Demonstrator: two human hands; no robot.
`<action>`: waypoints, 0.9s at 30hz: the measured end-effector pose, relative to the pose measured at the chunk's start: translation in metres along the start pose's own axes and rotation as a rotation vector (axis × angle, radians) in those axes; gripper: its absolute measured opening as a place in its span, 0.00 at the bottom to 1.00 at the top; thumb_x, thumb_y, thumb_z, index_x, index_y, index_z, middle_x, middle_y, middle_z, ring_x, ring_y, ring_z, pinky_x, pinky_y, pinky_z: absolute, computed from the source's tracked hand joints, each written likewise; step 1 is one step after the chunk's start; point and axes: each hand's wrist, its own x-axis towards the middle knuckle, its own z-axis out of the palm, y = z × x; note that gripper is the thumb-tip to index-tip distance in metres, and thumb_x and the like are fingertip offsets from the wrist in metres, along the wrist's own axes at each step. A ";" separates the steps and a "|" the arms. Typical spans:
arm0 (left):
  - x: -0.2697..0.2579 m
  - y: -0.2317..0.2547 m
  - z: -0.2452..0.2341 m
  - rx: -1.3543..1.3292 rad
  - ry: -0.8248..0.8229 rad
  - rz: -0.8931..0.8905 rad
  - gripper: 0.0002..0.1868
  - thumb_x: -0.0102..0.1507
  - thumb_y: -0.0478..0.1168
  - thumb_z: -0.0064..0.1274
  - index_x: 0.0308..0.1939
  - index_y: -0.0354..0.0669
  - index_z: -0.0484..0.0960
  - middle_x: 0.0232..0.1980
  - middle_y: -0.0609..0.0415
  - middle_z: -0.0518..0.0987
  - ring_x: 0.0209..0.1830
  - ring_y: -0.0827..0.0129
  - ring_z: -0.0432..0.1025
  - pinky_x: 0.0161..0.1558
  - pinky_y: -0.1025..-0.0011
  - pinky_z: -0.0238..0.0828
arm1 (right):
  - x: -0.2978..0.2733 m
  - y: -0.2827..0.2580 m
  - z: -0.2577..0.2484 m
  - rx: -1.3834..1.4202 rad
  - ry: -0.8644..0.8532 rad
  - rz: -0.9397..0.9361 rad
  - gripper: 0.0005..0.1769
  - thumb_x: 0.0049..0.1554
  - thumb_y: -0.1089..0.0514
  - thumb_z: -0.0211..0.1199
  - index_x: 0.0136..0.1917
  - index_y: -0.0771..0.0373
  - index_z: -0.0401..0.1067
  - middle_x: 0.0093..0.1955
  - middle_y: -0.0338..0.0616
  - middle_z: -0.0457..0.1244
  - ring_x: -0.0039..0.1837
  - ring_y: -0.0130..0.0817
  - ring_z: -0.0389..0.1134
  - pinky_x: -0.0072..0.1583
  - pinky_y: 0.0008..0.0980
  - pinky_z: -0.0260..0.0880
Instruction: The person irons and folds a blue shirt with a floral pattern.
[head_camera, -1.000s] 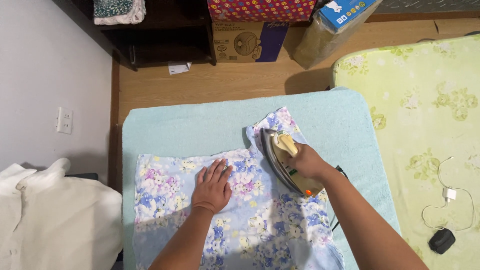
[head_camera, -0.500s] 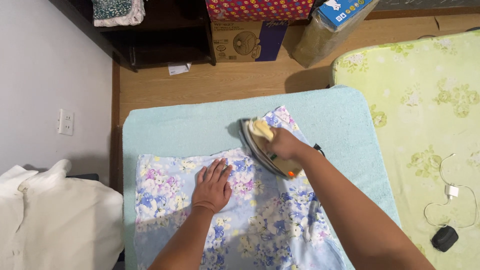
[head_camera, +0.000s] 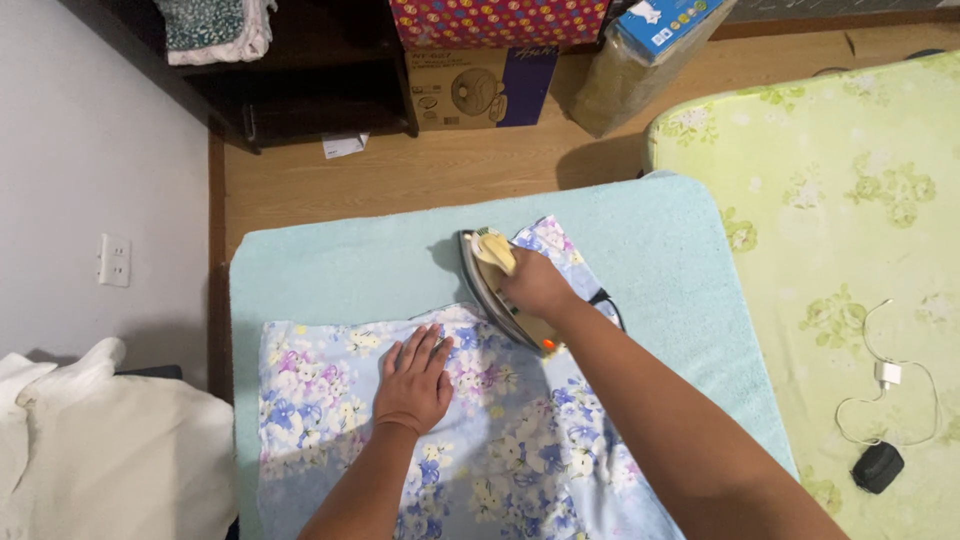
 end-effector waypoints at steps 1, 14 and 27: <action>0.000 0.000 0.001 -0.002 0.000 0.002 0.31 0.63 0.49 0.41 0.72 0.55 0.67 0.79 0.56 0.58 0.80 0.65 0.48 0.75 0.52 0.40 | 0.006 0.004 0.001 -0.001 0.002 0.002 0.19 0.56 0.51 0.62 0.57 0.64 0.75 0.45 0.55 0.71 0.46 0.45 0.75 0.51 0.44 0.75; -0.002 -0.002 0.007 -0.001 0.009 0.016 0.30 0.64 0.48 0.40 0.71 0.55 0.68 0.79 0.56 0.59 0.80 0.66 0.49 0.75 0.52 0.39 | -0.045 0.064 -0.034 -0.007 0.189 0.206 0.22 0.54 0.59 0.63 0.62 0.64 0.70 0.52 0.60 0.70 0.51 0.52 0.75 0.52 0.47 0.75; -0.004 -0.001 0.004 0.010 0.039 0.022 0.30 0.64 0.49 0.41 0.71 0.55 0.68 0.78 0.56 0.60 0.80 0.67 0.49 0.75 0.53 0.40 | 0.010 0.047 -0.059 0.066 0.229 0.191 0.17 0.55 0.63 0.59 0.58 0.66 0.73 0.46 0.59 0.70 0.46 0.52 0.74 0.49 0.49 0.74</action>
